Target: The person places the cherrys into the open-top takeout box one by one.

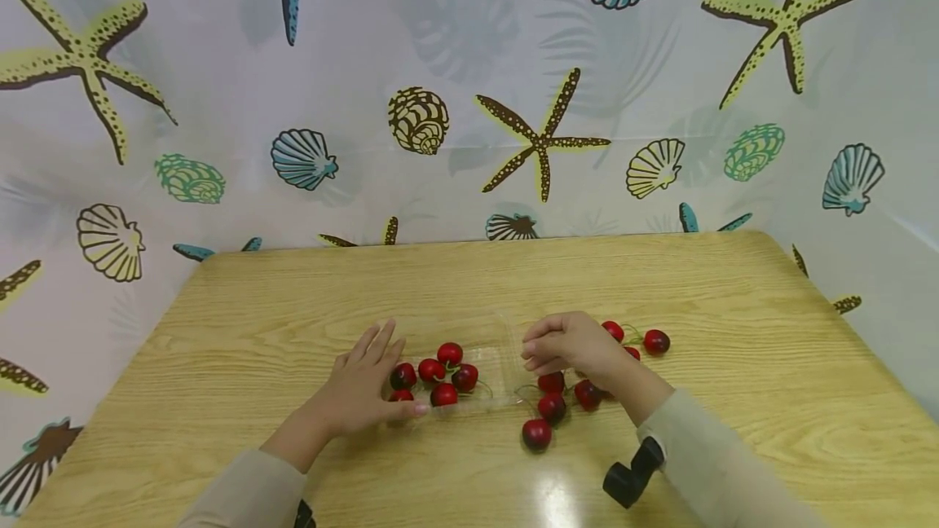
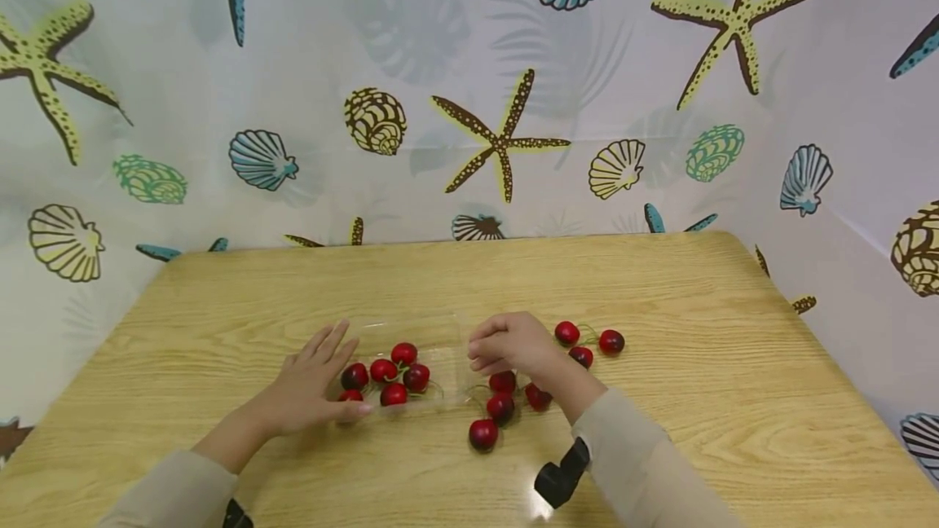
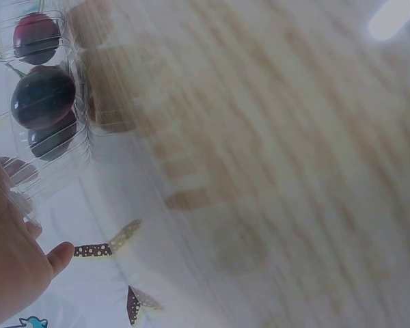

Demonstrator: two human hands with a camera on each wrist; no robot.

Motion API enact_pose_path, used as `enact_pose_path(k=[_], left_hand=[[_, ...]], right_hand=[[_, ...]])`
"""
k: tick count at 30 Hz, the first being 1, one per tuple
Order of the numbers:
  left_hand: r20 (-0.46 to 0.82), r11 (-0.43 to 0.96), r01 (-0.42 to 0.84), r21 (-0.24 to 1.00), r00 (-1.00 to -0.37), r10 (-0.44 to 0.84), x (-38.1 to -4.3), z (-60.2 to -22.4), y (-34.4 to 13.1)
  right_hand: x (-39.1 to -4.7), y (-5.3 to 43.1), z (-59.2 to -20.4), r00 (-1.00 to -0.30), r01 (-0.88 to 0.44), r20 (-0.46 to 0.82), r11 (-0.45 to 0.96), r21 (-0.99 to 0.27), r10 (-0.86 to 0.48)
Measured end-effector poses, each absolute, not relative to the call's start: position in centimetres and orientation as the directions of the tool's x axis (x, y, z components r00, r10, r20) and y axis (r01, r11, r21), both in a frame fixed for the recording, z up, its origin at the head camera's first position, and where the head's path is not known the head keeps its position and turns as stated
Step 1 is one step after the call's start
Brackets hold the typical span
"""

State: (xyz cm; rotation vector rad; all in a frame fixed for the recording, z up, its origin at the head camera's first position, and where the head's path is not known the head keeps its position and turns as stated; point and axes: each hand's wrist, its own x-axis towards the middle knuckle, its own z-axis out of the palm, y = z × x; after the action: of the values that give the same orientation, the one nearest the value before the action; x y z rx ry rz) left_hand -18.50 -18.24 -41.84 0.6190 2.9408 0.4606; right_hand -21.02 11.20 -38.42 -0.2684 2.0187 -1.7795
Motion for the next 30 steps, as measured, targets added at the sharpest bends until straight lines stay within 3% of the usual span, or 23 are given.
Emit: enact_pose_path(k=[30], left_hand=[[-0.048, 0.874, 0.371, 0.314, -0.913, 0.405, -18.3, -41.4, -18.2]], right_hand=[[-22.7, 19.0, -38.0, -0.927, 0.121, -0.151, 0.108, -0.987, -0.343]])
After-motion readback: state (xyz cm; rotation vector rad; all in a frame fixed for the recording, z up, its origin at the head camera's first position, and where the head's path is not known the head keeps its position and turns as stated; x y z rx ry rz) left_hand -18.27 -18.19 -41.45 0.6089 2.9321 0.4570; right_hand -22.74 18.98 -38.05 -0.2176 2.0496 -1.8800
